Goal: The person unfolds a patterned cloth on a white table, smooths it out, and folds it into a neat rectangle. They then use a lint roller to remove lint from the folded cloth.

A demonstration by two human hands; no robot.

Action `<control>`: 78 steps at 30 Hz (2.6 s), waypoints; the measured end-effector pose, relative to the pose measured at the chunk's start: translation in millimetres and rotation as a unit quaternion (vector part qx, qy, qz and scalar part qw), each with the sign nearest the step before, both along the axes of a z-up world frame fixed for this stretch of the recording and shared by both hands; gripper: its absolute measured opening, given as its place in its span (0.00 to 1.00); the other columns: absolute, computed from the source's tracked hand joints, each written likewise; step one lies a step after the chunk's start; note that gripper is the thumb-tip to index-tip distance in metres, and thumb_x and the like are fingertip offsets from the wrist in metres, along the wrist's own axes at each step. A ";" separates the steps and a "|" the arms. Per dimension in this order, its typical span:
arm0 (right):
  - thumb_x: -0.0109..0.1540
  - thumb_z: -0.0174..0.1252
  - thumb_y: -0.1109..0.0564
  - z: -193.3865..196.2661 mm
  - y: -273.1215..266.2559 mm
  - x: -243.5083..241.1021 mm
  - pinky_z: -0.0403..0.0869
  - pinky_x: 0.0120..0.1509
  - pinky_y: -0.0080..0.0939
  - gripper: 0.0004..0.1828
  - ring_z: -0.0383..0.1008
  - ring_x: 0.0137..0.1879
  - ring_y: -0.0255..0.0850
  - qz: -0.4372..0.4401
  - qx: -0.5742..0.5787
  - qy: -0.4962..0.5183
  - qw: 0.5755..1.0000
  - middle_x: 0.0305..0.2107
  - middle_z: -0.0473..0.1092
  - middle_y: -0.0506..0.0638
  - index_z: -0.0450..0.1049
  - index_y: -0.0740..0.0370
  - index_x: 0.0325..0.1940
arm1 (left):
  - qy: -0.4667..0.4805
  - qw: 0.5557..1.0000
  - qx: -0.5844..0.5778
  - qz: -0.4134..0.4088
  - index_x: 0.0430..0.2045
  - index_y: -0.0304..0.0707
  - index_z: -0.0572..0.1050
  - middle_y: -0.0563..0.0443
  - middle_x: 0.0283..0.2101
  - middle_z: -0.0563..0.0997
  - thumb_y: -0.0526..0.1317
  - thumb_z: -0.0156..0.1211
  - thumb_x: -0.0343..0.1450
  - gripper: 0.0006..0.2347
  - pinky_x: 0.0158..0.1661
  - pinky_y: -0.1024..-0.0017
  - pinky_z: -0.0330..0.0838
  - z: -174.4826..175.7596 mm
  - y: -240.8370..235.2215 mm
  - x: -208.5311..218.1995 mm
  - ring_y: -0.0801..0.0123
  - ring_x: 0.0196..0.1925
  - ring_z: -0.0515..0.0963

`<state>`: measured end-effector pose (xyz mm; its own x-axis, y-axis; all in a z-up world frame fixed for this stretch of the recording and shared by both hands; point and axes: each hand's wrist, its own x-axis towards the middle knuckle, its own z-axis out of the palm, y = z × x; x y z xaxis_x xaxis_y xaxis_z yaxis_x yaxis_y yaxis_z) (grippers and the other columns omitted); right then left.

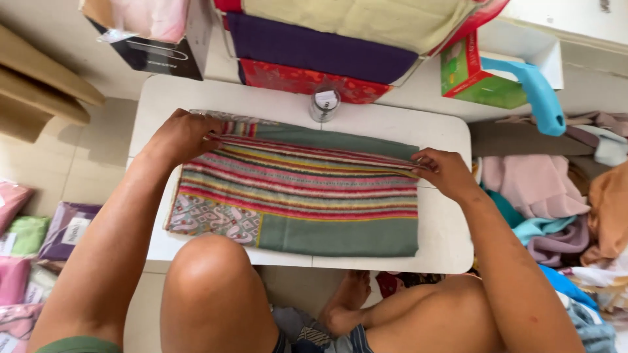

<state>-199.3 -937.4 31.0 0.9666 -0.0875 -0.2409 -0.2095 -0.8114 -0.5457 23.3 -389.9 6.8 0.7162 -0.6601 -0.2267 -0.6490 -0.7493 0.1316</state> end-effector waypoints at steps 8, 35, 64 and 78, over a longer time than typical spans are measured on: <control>0.59 0.70 0.58 3.4 0.9 5.5 0.77 0.55 0.47 0.10 0.80 0.45 0.50 -0.029 0.000 0.006 1.000 0.34 0.80 0.57 0.83 0.57 0.45 | -0.074 0.993 -0.088 0.010 0.41 0.49 0.82 0.52 0.39 0.86 0.43 0.64 0.73 0.06 0.59 0.59 0.71 23.5 12.4 -4.6 0.63 0.46 0.86; 0.62 0.71 0.54 -32.8 -15.6 26.6 0.75 0.46 0.38 0.08 0.80 0.40 0.40 -0.177 0.012 -0.047 0.983 0.34 0.79 0.50 0.83 0.49 0.45 | -0.025 0.959 -0.215 0.182 0.46 0.45 0.83 0.47 0.37 0.83 0.37 0.65 0.75 0.07 0.42 0.56 0.79 -28.3 14.5 24.5 0.51 0.40 0.85; 0.35 0.63 0.09 -20.3 98.5 -21.7 0.43 0.80 0.71 0.82 0.35 0.82 0.61 0.285 -0.239 0.041 0.927 0.79 0.32 0.58 0.40 0.44 0.82 | -0.087 0.991 -0.066 -0.077 0.72 0.63 0.56 0.51 0.79 0.54 0.85 0.40 0.54 0.51 0.75 0.44 0.38 -62.4 44.6 -116.1 0.55 0.80 0.51; 0.58 0.68 0.44 164.0 123.5 -14.2 0.68 0.60 0.50 0.23 0.71 0.51 0.46 0.169 -0.337 -0.456 0.807 0.49 0.71 0.51 0.79 0.54 0.55 | -0.130 0.974 -0.184 -0.022 0.70 0.48 0.58 0.43 0.76 0.58 0.63 0.63 0.57 0.45 0.72 0.39 0.46 -0.5 48.4 -91.0 0.47 0.79 0.51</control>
